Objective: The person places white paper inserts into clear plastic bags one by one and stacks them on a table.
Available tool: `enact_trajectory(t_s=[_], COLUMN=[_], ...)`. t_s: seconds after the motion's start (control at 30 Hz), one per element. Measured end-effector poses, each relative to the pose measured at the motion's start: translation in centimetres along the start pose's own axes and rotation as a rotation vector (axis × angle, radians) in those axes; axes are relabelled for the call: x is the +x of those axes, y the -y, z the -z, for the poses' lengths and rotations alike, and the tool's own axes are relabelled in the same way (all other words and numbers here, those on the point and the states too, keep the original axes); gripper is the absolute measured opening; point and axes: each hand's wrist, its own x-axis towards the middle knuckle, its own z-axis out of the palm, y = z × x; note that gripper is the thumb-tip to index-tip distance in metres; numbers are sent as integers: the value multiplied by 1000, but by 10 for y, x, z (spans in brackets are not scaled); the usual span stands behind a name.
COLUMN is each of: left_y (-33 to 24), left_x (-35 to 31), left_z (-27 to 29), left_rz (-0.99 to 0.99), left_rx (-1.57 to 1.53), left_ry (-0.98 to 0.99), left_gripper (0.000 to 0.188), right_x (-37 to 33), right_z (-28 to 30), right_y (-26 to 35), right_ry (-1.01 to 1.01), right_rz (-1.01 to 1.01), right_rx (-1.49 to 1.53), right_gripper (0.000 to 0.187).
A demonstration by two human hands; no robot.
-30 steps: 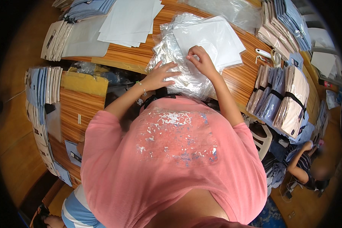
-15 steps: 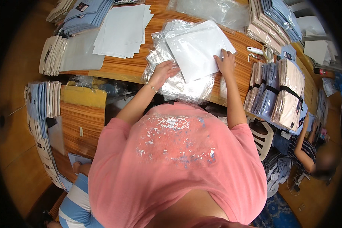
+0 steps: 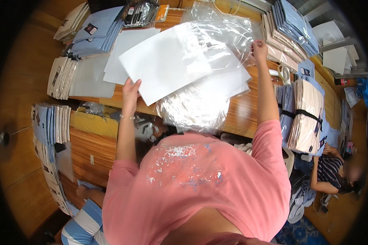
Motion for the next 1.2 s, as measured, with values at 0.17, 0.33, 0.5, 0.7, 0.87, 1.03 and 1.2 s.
enact_trajectory(t_s=[0.17, 0.33, 0.5, 0.7, 0.87, 1.03, 1.2], left_y=[22, 56, 66, 49, 48, 45, 34], left_x=[29, 52, 55, 37, 14, 9, 1], left_z=[39, 42, 29, 15, 7, -20, -59], left_rz=[56, 105, 83, 6, -265, -376, -500], left_rx=[-103, -354, -434, -264, 296, 439, 642], left_ry=[-170, -349, -388, -406, -509, -282, 92], left_gripper=[31, 32, 42, 66, 73, 70, 41], right_x=[88, 70, 32, 112, 152, 168, 91], right_z=[-15, -71, -146, -143, -143, -133, -131], right_y=[7, 32, 18, -16, -27, -48, 6], right_ry=[-213, -312, 325, 203, 133, 302, -113], right_rz=[294, 379, 245, -161, -53, -128, 530], right_rx=[-920, -1340, -1058, -1247, -1313, -996, -1144], right_gripper=[16, 28, 54, 68, 72, 83, 51])
